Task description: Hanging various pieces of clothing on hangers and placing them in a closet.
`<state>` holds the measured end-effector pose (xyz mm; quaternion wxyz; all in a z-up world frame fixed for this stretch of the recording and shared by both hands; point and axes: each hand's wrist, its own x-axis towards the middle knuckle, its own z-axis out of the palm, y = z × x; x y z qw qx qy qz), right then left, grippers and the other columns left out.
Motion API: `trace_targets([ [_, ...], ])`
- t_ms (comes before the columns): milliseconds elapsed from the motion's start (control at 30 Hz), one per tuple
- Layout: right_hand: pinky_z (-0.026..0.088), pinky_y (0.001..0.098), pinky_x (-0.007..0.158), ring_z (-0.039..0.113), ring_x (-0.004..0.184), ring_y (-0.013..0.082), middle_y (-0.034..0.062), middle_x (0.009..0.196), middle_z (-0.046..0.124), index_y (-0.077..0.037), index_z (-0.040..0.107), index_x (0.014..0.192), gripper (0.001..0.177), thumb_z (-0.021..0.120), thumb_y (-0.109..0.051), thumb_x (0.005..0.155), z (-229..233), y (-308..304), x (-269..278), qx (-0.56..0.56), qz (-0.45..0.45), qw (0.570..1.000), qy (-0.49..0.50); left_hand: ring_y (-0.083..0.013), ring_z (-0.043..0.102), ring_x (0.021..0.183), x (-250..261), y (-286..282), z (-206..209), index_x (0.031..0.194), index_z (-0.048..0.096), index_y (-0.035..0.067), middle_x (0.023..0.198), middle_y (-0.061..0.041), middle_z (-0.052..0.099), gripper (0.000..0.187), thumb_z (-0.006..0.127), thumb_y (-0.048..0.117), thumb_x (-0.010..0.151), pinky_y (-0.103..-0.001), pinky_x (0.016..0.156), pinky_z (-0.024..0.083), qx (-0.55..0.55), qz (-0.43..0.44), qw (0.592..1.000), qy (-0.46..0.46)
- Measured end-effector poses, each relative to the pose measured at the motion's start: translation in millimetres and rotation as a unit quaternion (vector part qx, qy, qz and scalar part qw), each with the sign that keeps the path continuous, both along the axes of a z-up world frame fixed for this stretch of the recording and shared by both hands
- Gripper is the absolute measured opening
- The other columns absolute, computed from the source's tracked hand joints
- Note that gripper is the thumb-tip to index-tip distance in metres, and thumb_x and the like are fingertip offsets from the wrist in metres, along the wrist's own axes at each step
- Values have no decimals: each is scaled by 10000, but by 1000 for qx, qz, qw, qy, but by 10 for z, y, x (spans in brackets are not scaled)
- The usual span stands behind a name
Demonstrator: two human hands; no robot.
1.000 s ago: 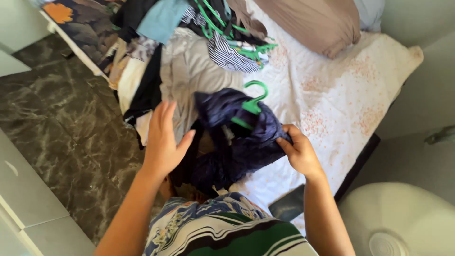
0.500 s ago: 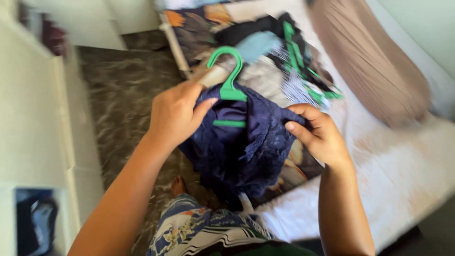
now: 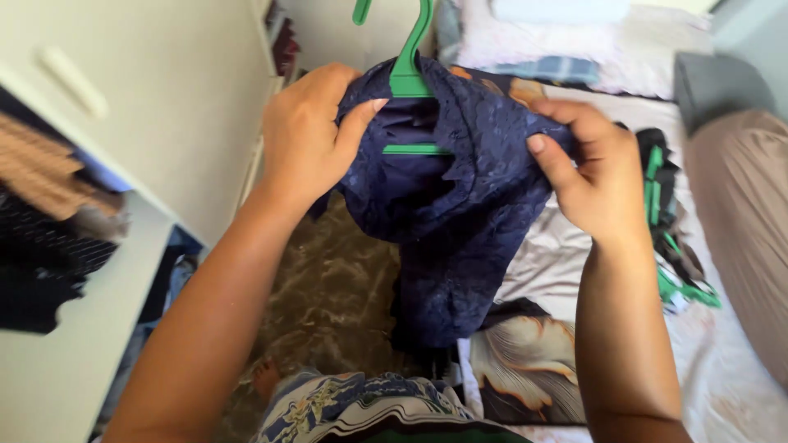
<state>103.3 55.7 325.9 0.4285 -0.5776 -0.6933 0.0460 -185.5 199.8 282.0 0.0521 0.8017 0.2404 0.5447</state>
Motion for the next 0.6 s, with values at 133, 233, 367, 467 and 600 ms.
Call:
trace_targets([
  [133,538,282,926,674,988,147,109,1126,747,18,679,1209,150,680,-84,1099,-118,420,-403,35,56,998,-22,-356,676,813,-444,203,-21,1036,676,40,911,-115,697,214,777,225,996,-442,686,506,-25,39,999,7],
  [233,532,298,868,670,964,153,134,1005,724,14,722,1185,143,660,-101,1126,-224,696,-672,83,33,993,-83,-333,676,761,-757,308,15,1025,679,43,881,-113,694,207,766,227,982,-444,653,504,-67,50,996,31],
  [367,492,269,800,583,865,109,78,956,668,52,675,1066,232,600,-135,1183,-492,1047,-890,136,-26,990,37,-348,656,770,-1087,458,88,1048,702,96,872,-121,668,164,769,225,971,-453,639,500,2,68,989,134],
  [467,462,257,784,527,847,89,33,927,637,53,667,1055,259,576,-157,1173,-542,1194,-1058,135,-49,983,111,-333,648,695,-1189,638,12,1012,712,118,788,-121,638,181,788,248,913,-456,563,482,46,86,966,239],
  [600,441,279,738,506,799,151,103,864,595,55,665,993,314,602,-182,1189,-708,1313,-1078,84,-52,983,152,-340,655,758,-1168,762,-159,1067,693,74,905,-98,685,236,794,247,943,-440,621,499,18,42,992,114],
])
